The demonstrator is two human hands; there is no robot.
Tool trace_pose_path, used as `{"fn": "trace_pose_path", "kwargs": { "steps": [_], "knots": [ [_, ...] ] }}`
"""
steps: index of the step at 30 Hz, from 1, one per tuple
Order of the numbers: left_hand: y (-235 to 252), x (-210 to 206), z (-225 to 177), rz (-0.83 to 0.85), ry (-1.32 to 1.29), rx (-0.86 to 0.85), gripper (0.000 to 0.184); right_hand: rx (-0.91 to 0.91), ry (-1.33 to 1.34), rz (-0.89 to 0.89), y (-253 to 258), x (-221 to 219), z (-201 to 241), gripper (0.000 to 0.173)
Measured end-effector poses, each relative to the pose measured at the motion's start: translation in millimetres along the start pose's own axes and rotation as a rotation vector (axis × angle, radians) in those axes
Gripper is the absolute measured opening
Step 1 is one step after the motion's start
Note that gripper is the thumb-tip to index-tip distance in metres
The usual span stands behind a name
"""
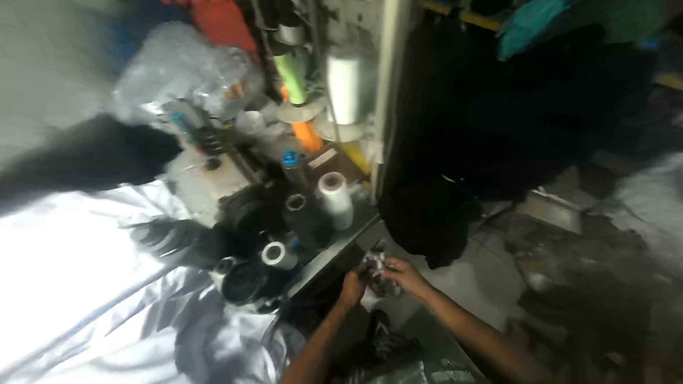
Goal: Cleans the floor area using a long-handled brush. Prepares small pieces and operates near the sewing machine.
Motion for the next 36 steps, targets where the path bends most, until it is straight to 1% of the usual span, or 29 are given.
{"fn": "trace_pose_path", "kwargs": {
  "steps": [2, 4, 6, 9, 10, 13, 15, 17, 19, 21, 24, 27, 29, 30, 32, 33, 35, 36],
  "knots": [
    [10, -11, -1, 0.001, -0.014, -0.039, 0.032, 0.052, -0.013, 0.016, -8, 7, 6, 0.021],
    [11, -24, -1, 0.044, -0.001, -0.024, 0.029, 0.093, -0.049, 0.033, -16, 11, 7, 0.02],
    [10, -31, -2, 0.075, 0.02, -0.045, 0.029, 0.12, -0.074, 0.027, -22, 13, 9, 0.018],
    [2, -29, -12, 0.093, 0.027, -0.077, 0.023, 0.126, -0.1, -0.002, -30, 15, 9, 0.017],
    [-2, -27, -15, 0.107, 0.009, -0.072, 0.023, 0.111, -0.103, -0.01, -33, 16, 11, 0.017],
    [-15, -27, -18, 0.23, -0.095, -0.028, 0.031, 0.107, -0.077, -0.014, -40, 16, 15, 0.014],
    [-25, -32, -17, 0.314, -0.145, -0.002, 0.037, 0.107, -0.064, 0.021, -44, 11, 19, 0.012],
    [-31, -37, -17, 0.337, -0.164, 0.022, 0.044, 0.086, -0.07, 0.05, -48, 7, 22, 0.009],
    [-34, -37, -19, 0.356, -0.162, 0.011, 0.05, 0.046, -0.076, 0.049, -51, 6, 27, 0.009],
    [-39, -37, -25, 0.403, -0.143, -0.008, 0.045, 0.032, -0.079, 0.042, -54, 5, 32, 0.008],
    [-49, -37, -29, 0.481, -0.084, 0.051, 0.031, 0.046, -0.078, 0.045, -62, 1, 42, 0.007],
    [-52, -36, -35, 0.481, 0.004, 0.056, 0.021, 0.032, -0.092, 0.038, -66, -3, 47, 0.009],
    [-47, -25, -38, 0.41, 0.133, -0.01, 0.024, 0.022, -0.115, 0.013, -65, -4, 46, 0.01],
    [-44, -17, -37, 0.385, 0.237, -0.053, 0.027, 0.021, -0.132, -0.012, -65, -3, 45, 0.01],
    [-39, 1, -32, 0.358, 0.503, -0.072, 0.035, 0.018, -0.143, -0.053, -66, -2, 43, 0.011],
    [-39, 10, -29, 0.335, 0.582, -0.067, 0.038, 0.012, -0.129, -0.076, -66, -1, 42, 0.011],
    [-43, 26, -29, 0.303, 0.644, -0.018, 0.045, 0.008, -0.101, -0.124, -64, -1, 37, 0.011],
    [-46, 31, -28, 0.289, 0.61, -0.017, 0.045, 0.006, -0.101, -0.132, -63, -1, 35, 0.012]
  ]
}}
Point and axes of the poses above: each hand's wrist, its own y-axis towards the middle knuckle, its own x-axis out of the back of the hand, z = x × y, the point moved 7 cm from there along y, towards the middle knuckle, and after that the axes turned 9 degrees about -y, right-handed, at the moved point
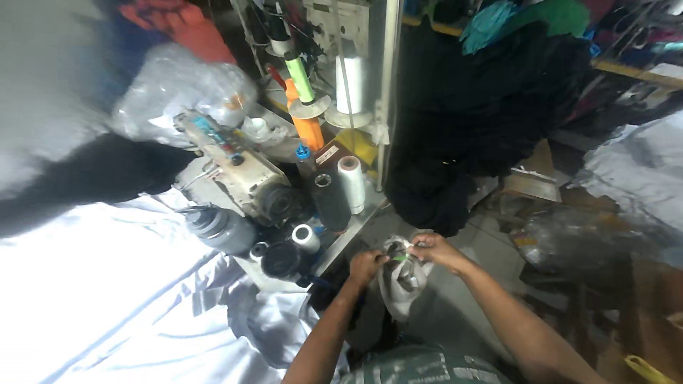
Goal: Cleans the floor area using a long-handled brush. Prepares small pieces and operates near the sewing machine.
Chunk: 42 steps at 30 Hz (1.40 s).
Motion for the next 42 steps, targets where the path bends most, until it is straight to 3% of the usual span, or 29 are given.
{"fn": "trace_pose_path", "kwargs": {
  "steps": [3, 5, 9, 13, 17, 23, 28, 33, 35, 39, 42],
  "knots": [
    [-6, 4, 13, -0.123, -0.482, -0.161, 0.026, 0.016, -0.029, 0.029, 2, -2, -2, 0.013],
    [-7, 1, 14, -0.113, -0.821, -0.214, 0.02, 0.033, -0.04, 0.064, 3, -5, -2, 0.013],
    [-7, -6, 4, -0.101, -1.05, -0.117, 0.023, 0.006, 0.005, -0.026, 5, 1, 4, 0.013],
    [-11, -10, -27, 0.016, -0.988, -0.097, 0.028, 0.023, -0.052, -0.048, 8, -2, 14, 0.015],
    [-7, -10, -55, 0.111, -0.945, -0.095, 0.021, 0.042, -0.044, -0.065, 12, 0, 19, 0.014],
    [7, -15, -55, 0.253, -0.84, 0.043, 0.017, 0.014, 0.025, 0.03, 7, -1, 19, 0.025],
    [11, -23, -55, 0.188, -1.112, 0.084, 0.037, 0.073, -0.029, -0.035, 2, 3, 27, 0.037],
    [7, -14, -58, 0.029, -1.165, 0.187, 0.017, 0.091, 0.285, -0.194, -11, -4, 3, 0.036],
    [8, -12, -58, 0.023, -1.119, 0.185, 0.023, 0.09, 0.394, -0.237, -13, -9, -13, 0.034],
    [11, -7, -52, 0.143, -0.808, 0.25, 0.025, 0.081, 0.327, -0.262, -10, 6, -21, 0.037],
    [18, 4, -41, 0.107, -0.848, 0.292, 0.02, 0.013, 0.325, -0.225, 7, 25, -31, 0.032]
  ]
}}
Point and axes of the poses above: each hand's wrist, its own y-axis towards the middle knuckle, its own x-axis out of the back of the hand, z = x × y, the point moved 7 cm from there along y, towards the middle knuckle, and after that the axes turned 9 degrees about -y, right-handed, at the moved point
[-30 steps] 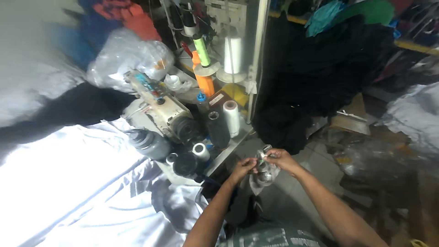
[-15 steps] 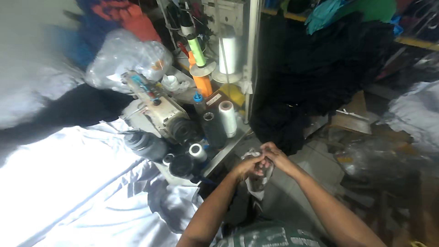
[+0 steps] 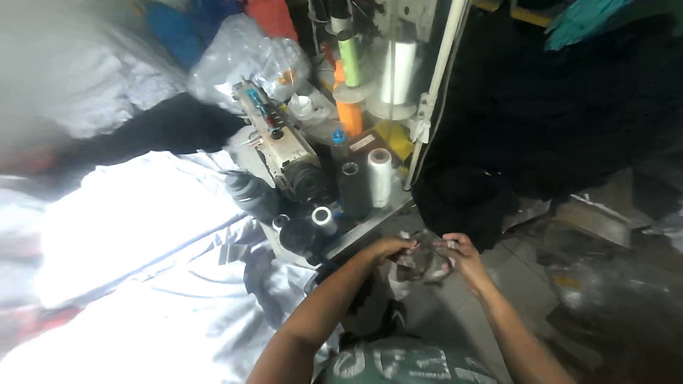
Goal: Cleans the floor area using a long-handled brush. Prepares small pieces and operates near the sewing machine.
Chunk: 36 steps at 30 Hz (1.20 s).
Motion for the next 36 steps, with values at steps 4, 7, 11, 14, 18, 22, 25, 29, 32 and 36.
{"fn": "trace_pose_path", "kwargs": {
  "steps": [4, 7, 11, 14, 18, 22, 25, 29, 32, 36],
  "knots": [
    [1, -6, -13, 0.018, -0.016, -0.02, 0.018, -0.114, 0.278, 0.032, 11, 2, -9, 0.035],
    [5, 3, -20, -0.059, -0.003, -0.039, 0.018, -0.096, 0.27, 0.007, 17, 12, -10, 0.036],
    [18, 33, -13, -0.225, -0.008, -0.087, 0.019, -0.107, 0.251, 0.001, 22, 27, -18, 0.039],
    [25, 40, -11, -0.291, 0.004, -0.13, 0.024, -0.155, 0.295, 0.118, 21, 15, -15, 0.043],
    [31, 13, -15, -0.21, 0.03, -0.126, 0.027, -0.165, 0.296, 0.308, 31, -14, -9, 0.053],
    [38, -9, -17, -0.149, 0.094, -0.105, 0.026, -0.151, 0.217, 0.332, 47, -28, -15, 0.061],
    [41, -9, -23, -0.133, 0.172, -0.103, 0.026, -0.159, 0.052, 0.324, 51, -26, -24, 0.06],
    [48, -7, -23, -0.1, 0.202, -0.08, 0.022, -0.226, 0.119, 0.279, 59, -10, -30, 0.048],
    [55, 0, -28, -0.14, 0.158, -0.096, 0.026, -0.282, 0.397, 0.281, 57, -5, -28, 0.044],
    [60, 14, -30, -0.174, 0.214, -0.11, 0.027, -0.273, 0.62, 0.259, 57, -11, -34, 0.052]
  ]
}}
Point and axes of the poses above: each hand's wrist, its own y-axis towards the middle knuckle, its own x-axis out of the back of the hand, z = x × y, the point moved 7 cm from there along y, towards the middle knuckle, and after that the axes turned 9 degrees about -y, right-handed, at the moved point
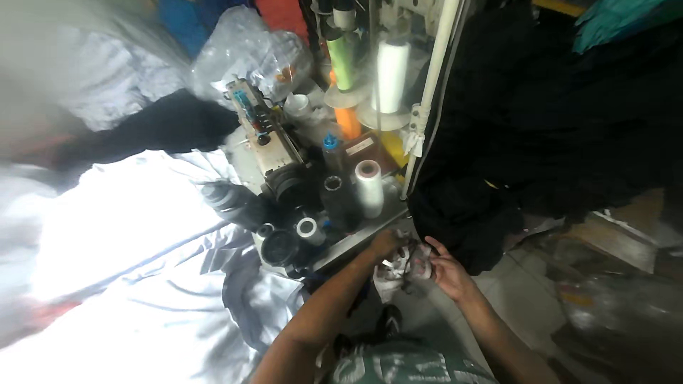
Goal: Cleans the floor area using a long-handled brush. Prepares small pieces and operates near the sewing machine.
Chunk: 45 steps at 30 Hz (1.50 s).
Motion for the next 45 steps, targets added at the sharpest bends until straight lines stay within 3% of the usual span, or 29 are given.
{"fn": "trace_pose_path", "kwargs": {
  "steps": [3, 6, 11, 15, 20, 23, 25, 27, 28, 29, 30, 33, 34, 36, 38, 40, 41, 42, 45],
  "knots": [
    [-5, -4, -6, 0.008, 0.193, 0.01, 0.03, -0.022, 0.059, -0.032, 10, -3, -11, 0.053],
    [-7, -17, -7, 0.053, 0.302, 0.039, 0.032, -0.069, -0.12, -0.06, 14, -9, -21, 0.052],
    [-4, -14, -8, 0.118, 0.359, 0.056, 0.029, 0.031, -0.765, -0.121, 18, 0, 5, 0.049],
    [-10, -19, -25, 0.165, 0.652, 0.038, 0.031, -0.005, -1.471, -0.103, 12, -18, 43, 0.046],
    [-24, -19, -56, 0.105, 0.957, 0.075, 0.034, 0.096, -1.815, -0.121, 16, -31, 71, 0.036],
    [-14, -5, -48, 0.155, 0.72, -0.034, 0.03, 0.005, -1.672, -0.035, 21, -15, 86, 0.035],
    [-4, -1, -37, 0.174, 0.224, -0.173, 0.017, 0.08, -1.319, -0.044, 25, -1, 88, 0.025],
    [1, 2, -30, 0.159, -0.335, -0.137, 0.019, 0.127, -0.99, -0.117, 25, 5, 97, 0.018],
    [1, 3, -28, 0.133, -0.474, -0.093, 0.019, 0.132, -0.913, -0.149, 24, 6, 103, 0.016],
    [1, 5, -27, 0.105, -0.459, -0.06, 0.018, 0.134, -0.872, -0.17, 24, 6, 109, 0.014],
    [-2, 6, -30, 0.094, -0.279, -0.037, 0.018, 0.133, -0.839, -0.183, 24, 5, 116, 0.014],
    [-18, 1, -47, 0.158, 0.613, -0.008, 0.028, 0.132, -0.764, -0.208, 25, 5, 126, 0.019],
    [-24, -2, -55, 0.173, 0.758, 0.004, 0.032, 0.131, -0.744, -0.218, 27, 7, 125, 0.021],
    [-30, -9, -67, 0.2, 0.733, -0.101, 0.033, 0.136, -0.739, -0.223, 31, 9, 119, 0.024],
    [-25, -13, -70, 0.193, 0.245, -0.23, 0.025, 0.143, -0.776, -0.159, 30, 3, 110, 0.025],
    [-18, -12, -68, 0.202, -0.338, -0.198, 0.02, 0.178, -0.737, -0.076, 24, -8, 105, 0.022],
    [-15, -8, -69, 0.204, -0.421, -0.178, 0.021, 0.212, -0.681, -0.068, 19, -12, 108, 0.02],
    [-15, -4, -70, 0.194, -0.335, -0.171, 0.023, 0.251, -0.636, -0.084, 14, -14, 113, 0.019],
    [-25, 6, -64, 0.157, 0.42, -0.058, 0.034, 0.345, -0.619, -0.185, 4, -12, 132, 0.02]
  ]
}}
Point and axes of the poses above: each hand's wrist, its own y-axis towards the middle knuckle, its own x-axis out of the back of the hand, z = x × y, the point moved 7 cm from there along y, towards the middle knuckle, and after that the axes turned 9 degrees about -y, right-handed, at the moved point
